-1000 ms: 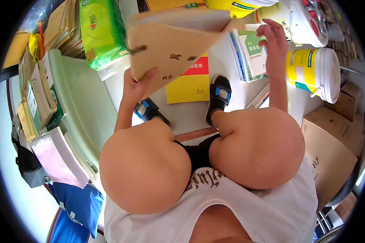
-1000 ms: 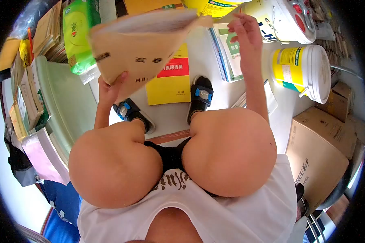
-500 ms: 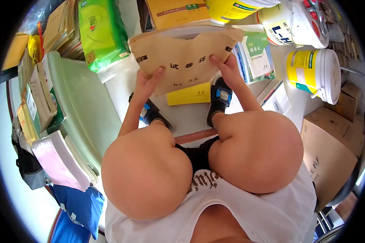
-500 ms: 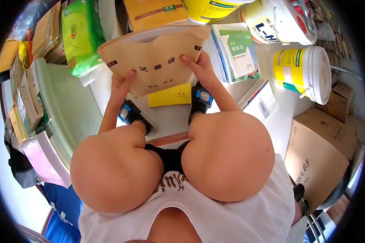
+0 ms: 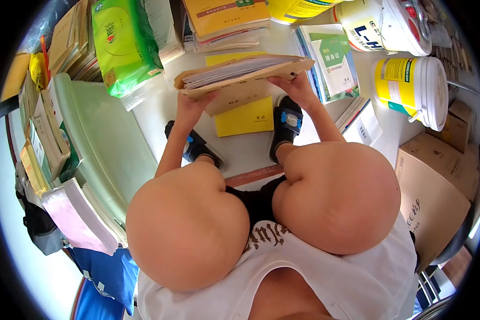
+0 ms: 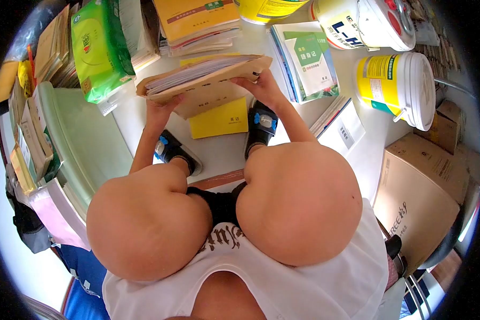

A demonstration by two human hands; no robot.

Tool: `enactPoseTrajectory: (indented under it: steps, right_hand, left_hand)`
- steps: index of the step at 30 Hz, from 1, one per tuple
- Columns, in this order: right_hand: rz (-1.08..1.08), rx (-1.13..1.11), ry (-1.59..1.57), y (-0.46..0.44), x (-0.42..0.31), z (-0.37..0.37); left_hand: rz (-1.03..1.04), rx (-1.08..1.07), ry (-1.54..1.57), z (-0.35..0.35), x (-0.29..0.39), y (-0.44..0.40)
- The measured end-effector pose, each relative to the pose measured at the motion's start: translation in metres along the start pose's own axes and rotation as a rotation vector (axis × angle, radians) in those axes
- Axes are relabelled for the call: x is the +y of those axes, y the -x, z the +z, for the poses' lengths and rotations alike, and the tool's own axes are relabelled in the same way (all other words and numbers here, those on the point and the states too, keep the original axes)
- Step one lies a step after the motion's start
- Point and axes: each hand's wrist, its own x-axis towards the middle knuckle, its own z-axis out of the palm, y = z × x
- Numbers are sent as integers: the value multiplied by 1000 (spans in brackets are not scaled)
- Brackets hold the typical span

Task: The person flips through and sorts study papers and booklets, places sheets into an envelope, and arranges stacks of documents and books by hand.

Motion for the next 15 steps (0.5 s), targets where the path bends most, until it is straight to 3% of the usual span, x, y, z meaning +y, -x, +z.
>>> enactPoseTrajectory:
  steps: [2, 5, 7, 10, 15]
  right_hand:
    - [38, -6, -54, 2, -5, -4]
    - [164, -47, -171, 6, 1, -8]
    - [219, -113, -203, 10, 15, -4]
    - [215, -114, -240, 20, 30, 4]
    - [355, -26, -410, 20, 41, 18]
  left_hand:
    - [30, -2, -11, -1, 4, 1]
    - [-90, -24, -83, -4, 6, -6]
    - [-151, -25, 201, -1, 2, -8]
    - [-271, -74, 276, -2, 6, -8]
    - [-418, -213, 146, -9, -41, 12]
